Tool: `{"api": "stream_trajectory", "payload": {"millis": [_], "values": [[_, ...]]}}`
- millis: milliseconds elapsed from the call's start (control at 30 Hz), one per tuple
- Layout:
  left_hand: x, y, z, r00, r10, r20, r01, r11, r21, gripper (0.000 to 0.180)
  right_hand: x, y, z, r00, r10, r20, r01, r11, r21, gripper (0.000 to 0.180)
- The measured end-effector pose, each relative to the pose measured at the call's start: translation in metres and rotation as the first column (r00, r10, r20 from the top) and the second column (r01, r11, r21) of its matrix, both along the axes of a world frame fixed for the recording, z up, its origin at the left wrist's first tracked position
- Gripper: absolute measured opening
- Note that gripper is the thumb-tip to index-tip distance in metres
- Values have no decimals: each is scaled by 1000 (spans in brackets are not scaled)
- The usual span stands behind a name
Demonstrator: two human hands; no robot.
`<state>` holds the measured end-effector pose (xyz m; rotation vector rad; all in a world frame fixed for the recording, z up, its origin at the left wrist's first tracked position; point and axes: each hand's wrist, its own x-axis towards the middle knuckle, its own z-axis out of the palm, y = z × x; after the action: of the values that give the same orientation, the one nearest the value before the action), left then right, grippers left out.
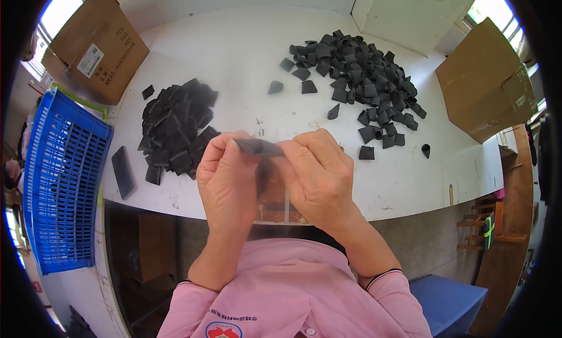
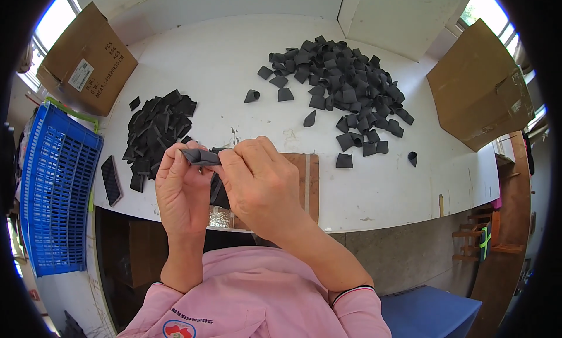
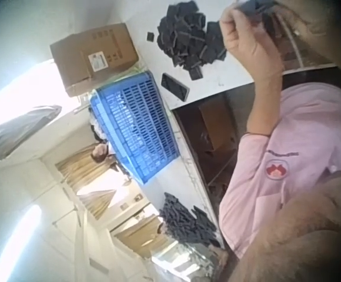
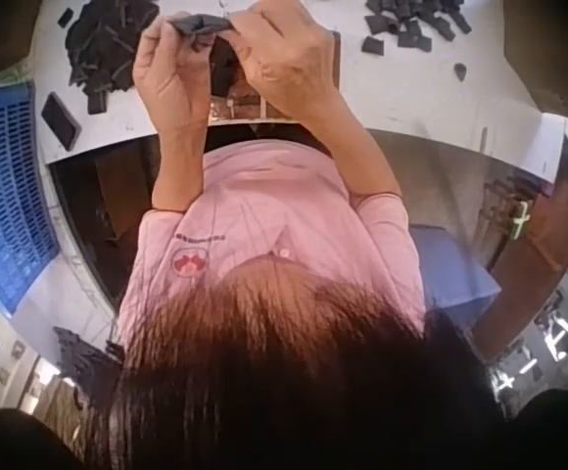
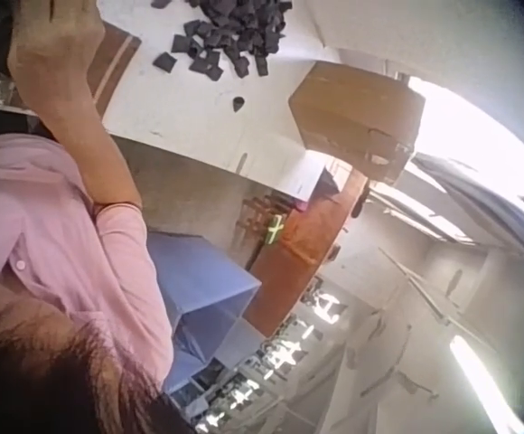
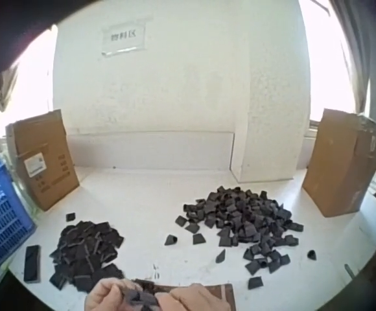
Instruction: Cleaning and trimming the edges of small black rubber pieces using a handheld scraper tool at a production workbench.
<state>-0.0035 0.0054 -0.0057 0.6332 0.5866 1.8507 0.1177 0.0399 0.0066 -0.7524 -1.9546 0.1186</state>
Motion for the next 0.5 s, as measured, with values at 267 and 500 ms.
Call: {"api": "stream_trajectory", "payload": {"millis": [267,500], "values": [[-2,-4,-14,993,56,-104,-59,998,-24,9,6,11,-13,990,75,116,-86,992,95,14],[-15,7,8,782,13,-623,13,999,36,20,13,7,-7,992,78,99,-72,996,-56,12]]}}
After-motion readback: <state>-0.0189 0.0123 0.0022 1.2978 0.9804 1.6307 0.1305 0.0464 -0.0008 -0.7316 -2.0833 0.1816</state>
